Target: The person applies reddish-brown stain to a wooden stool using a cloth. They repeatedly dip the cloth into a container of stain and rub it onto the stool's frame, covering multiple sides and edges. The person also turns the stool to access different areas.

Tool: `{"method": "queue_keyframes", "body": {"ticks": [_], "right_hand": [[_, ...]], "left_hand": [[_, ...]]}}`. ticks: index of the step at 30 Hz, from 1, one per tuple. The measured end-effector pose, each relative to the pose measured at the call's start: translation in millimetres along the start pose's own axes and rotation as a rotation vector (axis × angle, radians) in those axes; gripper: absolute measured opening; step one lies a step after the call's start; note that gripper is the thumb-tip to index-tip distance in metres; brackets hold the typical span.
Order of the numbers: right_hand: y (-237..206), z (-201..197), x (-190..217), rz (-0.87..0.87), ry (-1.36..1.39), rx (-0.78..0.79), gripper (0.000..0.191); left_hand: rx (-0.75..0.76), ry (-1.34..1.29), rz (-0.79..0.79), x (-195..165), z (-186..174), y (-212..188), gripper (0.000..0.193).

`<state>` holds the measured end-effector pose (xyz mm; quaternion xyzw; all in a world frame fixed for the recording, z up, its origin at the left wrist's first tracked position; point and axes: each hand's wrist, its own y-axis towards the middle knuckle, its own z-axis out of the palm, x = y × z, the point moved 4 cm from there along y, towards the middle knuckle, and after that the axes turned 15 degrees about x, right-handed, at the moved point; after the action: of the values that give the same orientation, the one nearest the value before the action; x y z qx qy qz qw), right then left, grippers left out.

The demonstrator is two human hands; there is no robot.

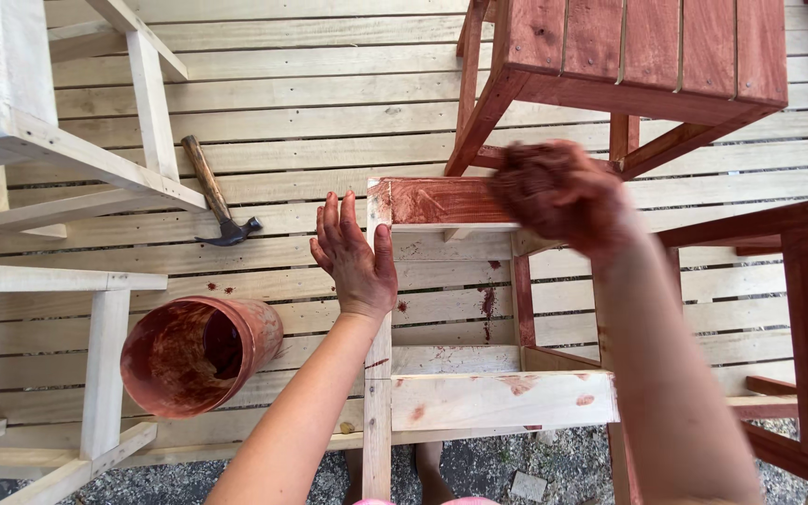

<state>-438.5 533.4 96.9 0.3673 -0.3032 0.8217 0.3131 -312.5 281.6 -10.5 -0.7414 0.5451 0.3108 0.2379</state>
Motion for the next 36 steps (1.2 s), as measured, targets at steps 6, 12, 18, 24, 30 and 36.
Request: {"method": "queue_keyframes", "body": {"ticks": [6, 12, 18, 24, 30, 36], "right_hand": [[-33, -84, 43, 0.175, -0.714, -0.627, 0.049], [-35, -95, -7, -0.185, -1.732, -0.856, 0.037], [-28, -104, -28, -0.037, -2.043, -0.771, 0.073], [-29, -112, -41, -0.125, -1.845, -0.795, 0.044], [1, -70, -67, -0.184, -1.698, -0.736, 0.026], [59, 37, -130, -0.329, -1.706, -0.554, 0.033]], "left_hand": [[-0.002, 0.018, 0.002, 2, -1, 2, 0.072], [0.004, 0.025, -0.01, 1, 0, 1, 0.073], [0.011, 0.009, -0.008, 3, 2, 0, 0.072], [0.022, -0.021, -0.01, 4, 4, -1, 0.072], [0.031, -0.039, -0.016, 3, 5, 0, 0.075], [-0.007, -0.088, 0.004, 1, 0, -3, 0.075]]}}
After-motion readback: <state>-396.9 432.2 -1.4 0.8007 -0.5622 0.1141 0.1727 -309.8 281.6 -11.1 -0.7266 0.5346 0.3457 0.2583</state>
